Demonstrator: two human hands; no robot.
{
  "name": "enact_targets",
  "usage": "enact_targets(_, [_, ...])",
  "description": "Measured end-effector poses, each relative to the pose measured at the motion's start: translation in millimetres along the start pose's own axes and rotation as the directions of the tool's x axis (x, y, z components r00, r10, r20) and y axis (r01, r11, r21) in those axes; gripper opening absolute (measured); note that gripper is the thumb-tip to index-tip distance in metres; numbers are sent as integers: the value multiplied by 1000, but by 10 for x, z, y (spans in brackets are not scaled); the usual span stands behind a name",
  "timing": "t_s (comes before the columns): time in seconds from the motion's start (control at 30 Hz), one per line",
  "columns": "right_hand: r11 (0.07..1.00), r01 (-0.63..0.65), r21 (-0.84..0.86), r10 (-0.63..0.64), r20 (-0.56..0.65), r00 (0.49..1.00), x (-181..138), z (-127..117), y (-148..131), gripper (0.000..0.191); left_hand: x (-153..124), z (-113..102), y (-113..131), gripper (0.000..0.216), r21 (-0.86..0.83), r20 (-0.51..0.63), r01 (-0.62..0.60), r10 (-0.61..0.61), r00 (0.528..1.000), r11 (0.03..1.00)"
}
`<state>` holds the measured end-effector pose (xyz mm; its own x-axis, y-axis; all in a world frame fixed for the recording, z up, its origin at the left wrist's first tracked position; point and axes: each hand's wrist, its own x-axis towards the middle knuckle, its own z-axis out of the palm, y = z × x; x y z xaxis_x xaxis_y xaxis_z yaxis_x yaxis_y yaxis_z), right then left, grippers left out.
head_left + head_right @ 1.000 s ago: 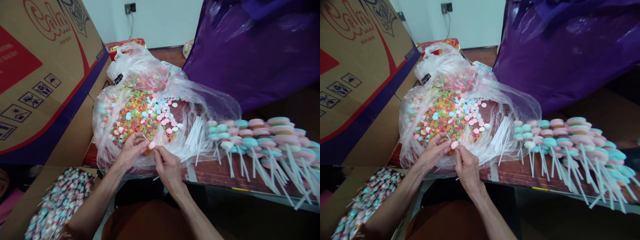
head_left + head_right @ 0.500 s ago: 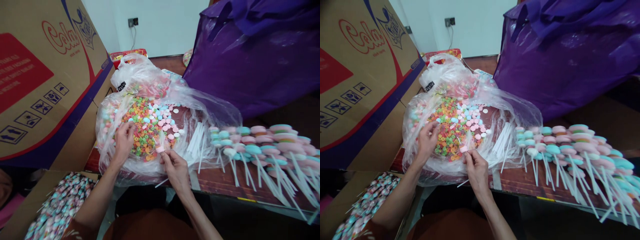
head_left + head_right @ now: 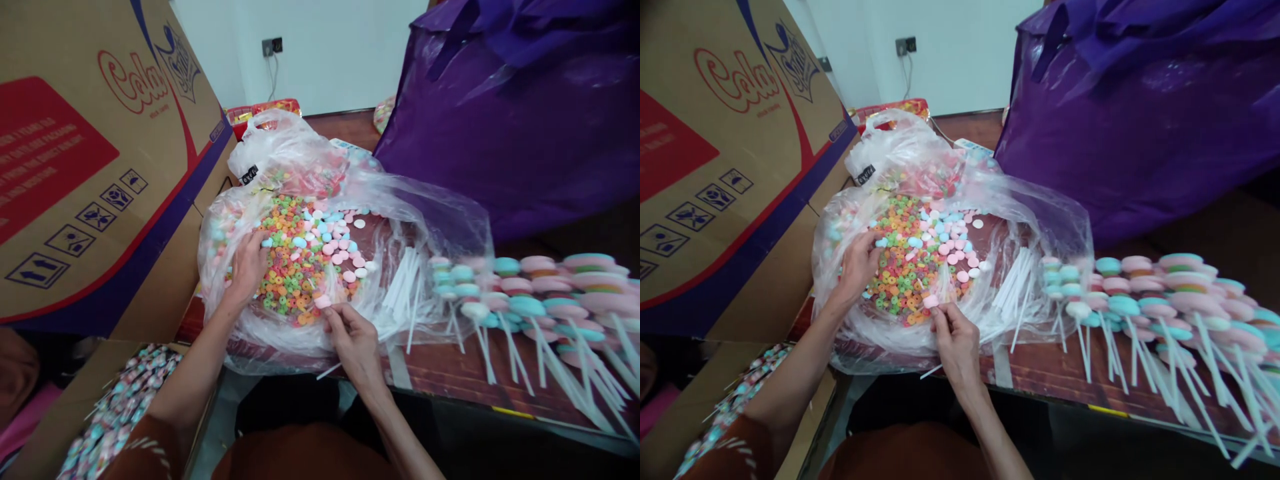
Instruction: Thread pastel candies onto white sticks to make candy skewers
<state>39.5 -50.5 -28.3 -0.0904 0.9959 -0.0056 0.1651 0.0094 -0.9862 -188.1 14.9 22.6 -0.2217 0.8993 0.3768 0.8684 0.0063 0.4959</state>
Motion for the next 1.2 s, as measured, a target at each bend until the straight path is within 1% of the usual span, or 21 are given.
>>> enact_targets(0.13, [1000, -6, 5, 6, -1, 1000, 1, 11, 0, 37, 90, 9, 50, 28, 117, 45, 5, -10, 999, 993])
enact_targets(0.23, [1000, 7, -1, -7, 2, 1000, -7, 11, 0, 35, 104, 39, 59, 29, 110, 63, -25, 19, 998, 994])
enact_targets(0.33, [1000, 9, -3, -9, 7, 1000, -21, 3, 0, 35, 103, 29, 28, 25, 10, 9, 1, -2, 1000, 1000])
enact_targets(0.4, [1000, -4, 15, 4, 15, 1000, -28, 0, 3, 35, 83, -6, 14, 23, -133, -42, 57, -63, 997, 989])
enact_targets(0.43, [999, -12, 32, 12, 15, 1000, -29, 1, 4, 35, 58, -27, 19, 26, -240, -46, 90, -104, 994, 967])
enact_targets(0.47, [998, -21, 56, 21, 9, 1000, -27, 5, 3, 34, 19, -48, 35, 29, -365, -26, 125, -144, 989, 923])
enact_targets(0.5, [996, -30, 89, 30, -2, 1000, -20, 11, -1, 34, -35, -66, 65, 32, -493, 26, 163, -173, 985, 854])
enact_targets(0.57, [983, -46, 177, 53, -34, 998, 10, 35, -19, 32, -187, -83, 158, 34, -698, 186, 258, -178, 966, 668])
enact_targets(0.6, [971, -54, 233, 66, -48, 997, 32, 51, -34, 31, -278, -80, 215, 33, -747, 287, 324, -157, 945, 580])
enact_targets(0.63, [955, -61, 291, 80, -54, 995, 57, 69, -53, 30, -373, -66, 275, 34, -769, 371, 387, -138, 918, 509])
enact_targets(0.7, [915, -74, 397, 103, -52, 993, 111, 106, -96, 30, -554, -9, 385, 34, -778, 483, 482, -107, 869, 403])
enact_targets(0.77, [882, -82, 463, 117, -48, 992, 156, 138, -135, 30, -696, 75, 467, 36, -775, 538, 541, -107, 836, 327])
enact_targets(0.83, [869, -86, 488, 124, -46, 991, 180, 160, -156, 30, -787, 159, 516, 39, -779, 547, 558, -125, 828, 288])
enact_targets(0.87, [867, -86, 491, 126, -49, 991, 184, 167, -158, 30, -816, 190, 530, 39, -783, 534, 548, -134, 835, 293])
enact_targets(0.9, [867, -86, 491, 128, -52, 990, 185, 171, -153, 30, -837, 212, 540, 38, -788, 510, 525, -137, 849, 321])
enact_targets(1.0, [872, -75, 484, 124, -70, 990, 176, 179, -117, 28, -872, 221, 549, 30, -772, 399, 403, -118, 909, 493])
enact_targets(1.07, [874, -63, 482, 117, -84, 990, 171, 183, -96, 26, -885, 202, 548, 26, -737, 349, 338, -98, 932, 586])
enact_targets(1.13, [872, -52, 487, 110, -91, 990, 168, 187, -87, 25, -892, 190, 544, 27, -719, 351, 332, -93, 932, 610])
enact_targets(1.2, [871, -46, 489, 99, -84, 991, 165, 189, -91, 25, -895, 196, 537, 32, -726, 410, 387, -94, 907, 568])
